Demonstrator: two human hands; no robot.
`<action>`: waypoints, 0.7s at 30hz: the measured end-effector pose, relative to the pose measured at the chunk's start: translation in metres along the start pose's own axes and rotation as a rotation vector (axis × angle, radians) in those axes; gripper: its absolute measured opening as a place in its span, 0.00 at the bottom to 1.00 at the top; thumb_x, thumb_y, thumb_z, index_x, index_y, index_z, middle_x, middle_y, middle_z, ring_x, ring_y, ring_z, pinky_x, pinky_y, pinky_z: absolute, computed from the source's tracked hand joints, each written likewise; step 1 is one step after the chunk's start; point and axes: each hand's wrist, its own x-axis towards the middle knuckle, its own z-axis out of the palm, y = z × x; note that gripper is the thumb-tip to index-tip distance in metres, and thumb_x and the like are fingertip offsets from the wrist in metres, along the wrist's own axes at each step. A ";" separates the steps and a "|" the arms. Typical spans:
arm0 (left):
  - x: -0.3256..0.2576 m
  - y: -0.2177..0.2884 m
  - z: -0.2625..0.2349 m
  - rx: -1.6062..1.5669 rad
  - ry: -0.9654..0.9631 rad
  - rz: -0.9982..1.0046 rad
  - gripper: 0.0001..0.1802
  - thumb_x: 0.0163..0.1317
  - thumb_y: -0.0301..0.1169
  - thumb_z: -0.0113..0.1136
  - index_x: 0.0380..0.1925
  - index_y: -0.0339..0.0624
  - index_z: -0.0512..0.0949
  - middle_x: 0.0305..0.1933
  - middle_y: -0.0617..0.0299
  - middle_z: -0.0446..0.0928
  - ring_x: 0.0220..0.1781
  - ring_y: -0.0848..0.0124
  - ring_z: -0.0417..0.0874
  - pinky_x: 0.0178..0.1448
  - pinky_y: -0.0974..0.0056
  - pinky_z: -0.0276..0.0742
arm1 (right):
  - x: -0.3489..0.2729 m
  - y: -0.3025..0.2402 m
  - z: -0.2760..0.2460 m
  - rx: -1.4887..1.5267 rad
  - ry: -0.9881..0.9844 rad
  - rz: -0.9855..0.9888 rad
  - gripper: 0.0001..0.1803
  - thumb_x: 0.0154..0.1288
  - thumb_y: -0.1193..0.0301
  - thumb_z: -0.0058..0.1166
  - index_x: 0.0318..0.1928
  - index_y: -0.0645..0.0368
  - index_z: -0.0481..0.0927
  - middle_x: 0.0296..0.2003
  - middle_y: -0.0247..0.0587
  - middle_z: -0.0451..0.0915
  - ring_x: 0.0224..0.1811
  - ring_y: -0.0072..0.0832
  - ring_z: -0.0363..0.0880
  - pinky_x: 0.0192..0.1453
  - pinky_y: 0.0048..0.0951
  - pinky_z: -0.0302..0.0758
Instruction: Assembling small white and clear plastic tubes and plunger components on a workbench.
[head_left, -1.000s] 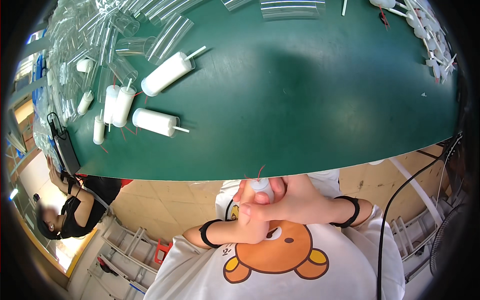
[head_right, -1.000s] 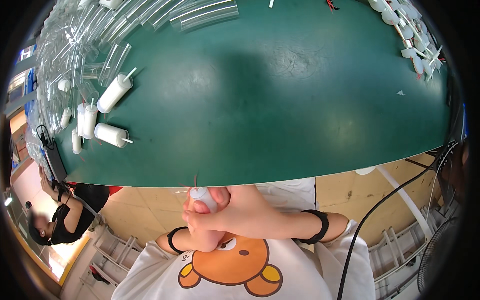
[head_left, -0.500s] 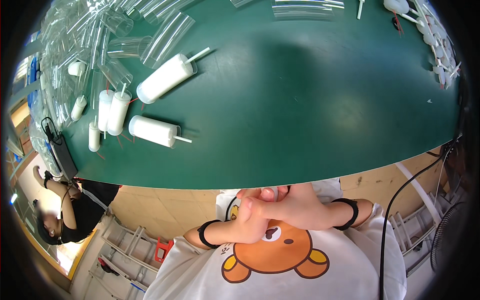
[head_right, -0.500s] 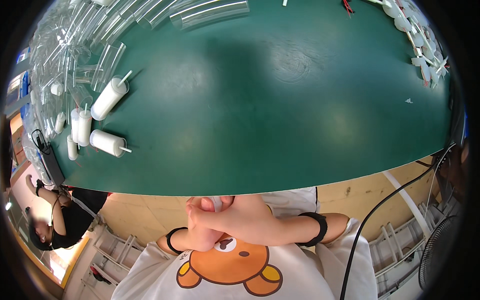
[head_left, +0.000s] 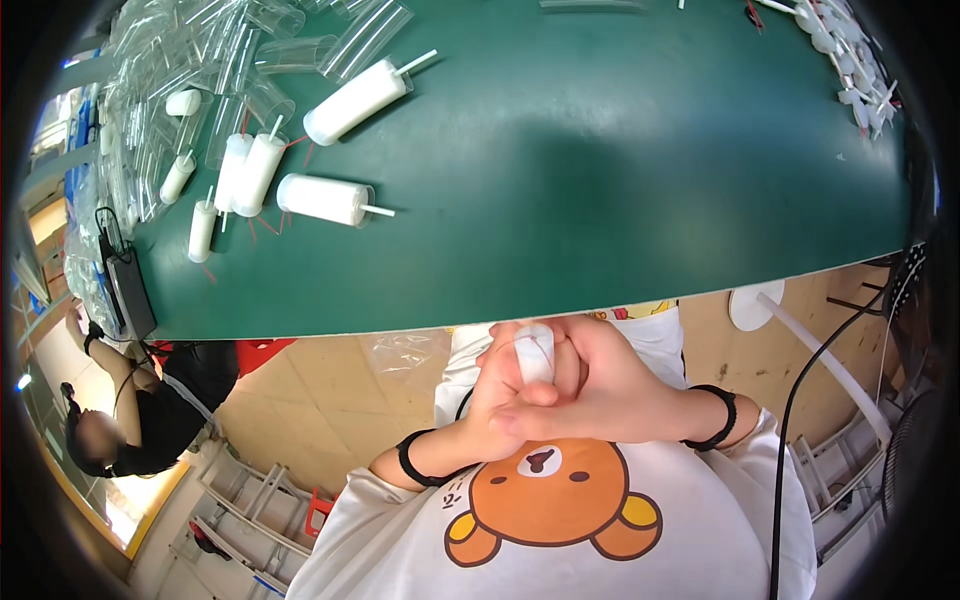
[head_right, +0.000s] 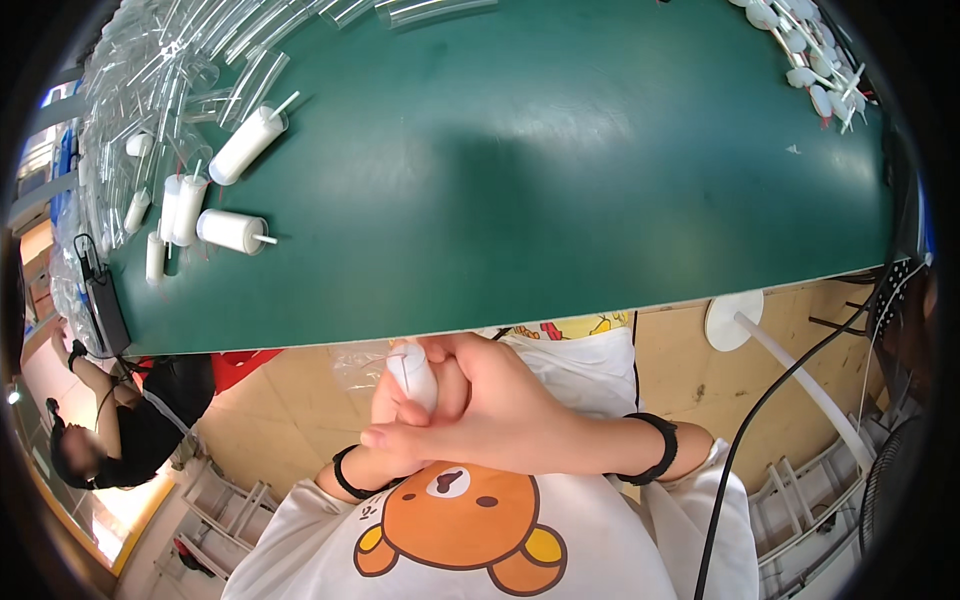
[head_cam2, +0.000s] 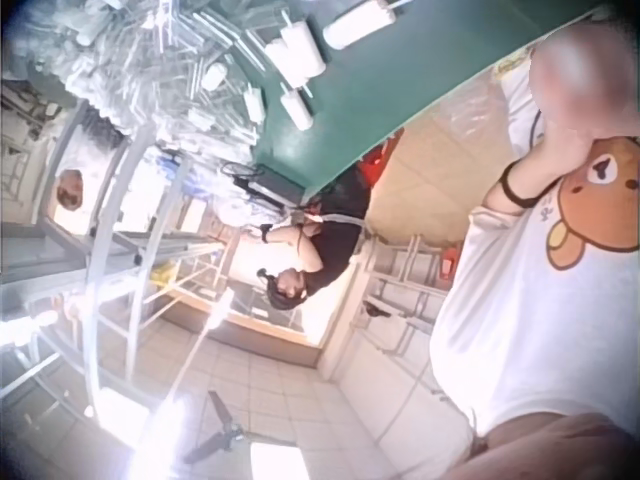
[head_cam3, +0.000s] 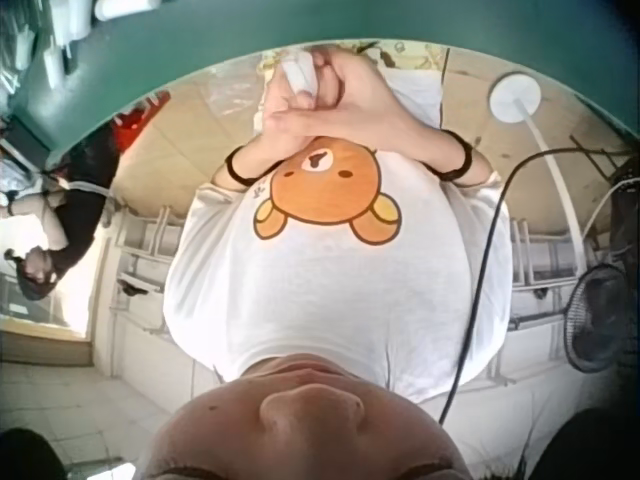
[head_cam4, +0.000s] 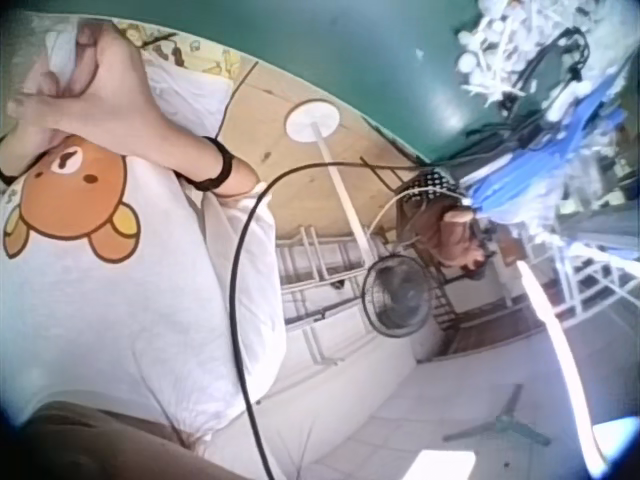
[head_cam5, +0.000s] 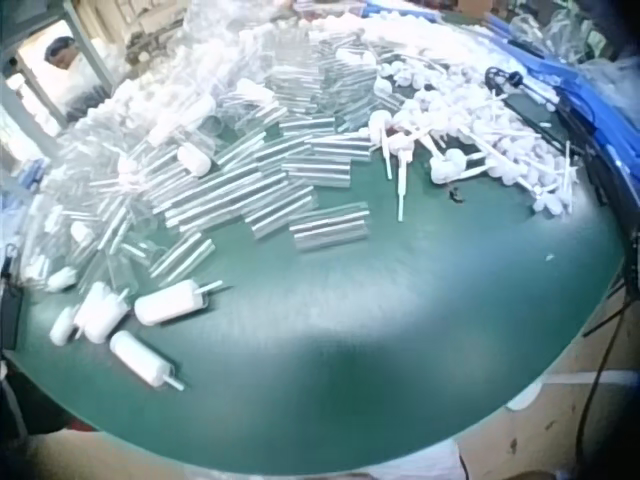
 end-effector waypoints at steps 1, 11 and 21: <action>-0.002 0.001 -0.001 -0.080 -0.031 -0.028 0.19 0.66 0.43 0.48 0.48 0.44 0.59 0.29 0.64 0.66 0.33 0.78 0.68 0.40 0.70 0.67 | -0.004 0.000 0.001 -0.010 -0.022 -0.017 0.31 0.46 0.63 0.69 0.49 0.61 0.68 0.33 0.33 0.72 0.34 0.21 0.72 0.40 0.24 0.71; -0.010 0.022 0.012 -0.321 -0.232 0.024 0.31 0.66 0.58 0.36 0.38 0.36 0.68 0.38 0.58 0.64 0.37 0.70 0.66 0.43 0.63 0.66 | -0.037 -0.035 0.003 -0.371 -0.003 -0.364 0.43 0.38 0.69 0.75 0.56 0.63 0.65 0.49 0.45 0.71 0.51 0.33 0.72 0.52 0.31 0.69; -0.017 0.040 0.013 -0.231 -0.355 0.112 0.30 0.67 0.54 0.39 0.49 0.35 0.67 0.40 0.58 0.66 0.41 0.70 0.69 0.46 0.64 0.68 | -0.049 -0.046 0.017 -0.709 0.231 -0.802 0.25 0.37 0.72 0.72 0.40 0.59 0.76 0.42 0.44 0.74 0.46 0.41 0.72 0.47 0.35 0.72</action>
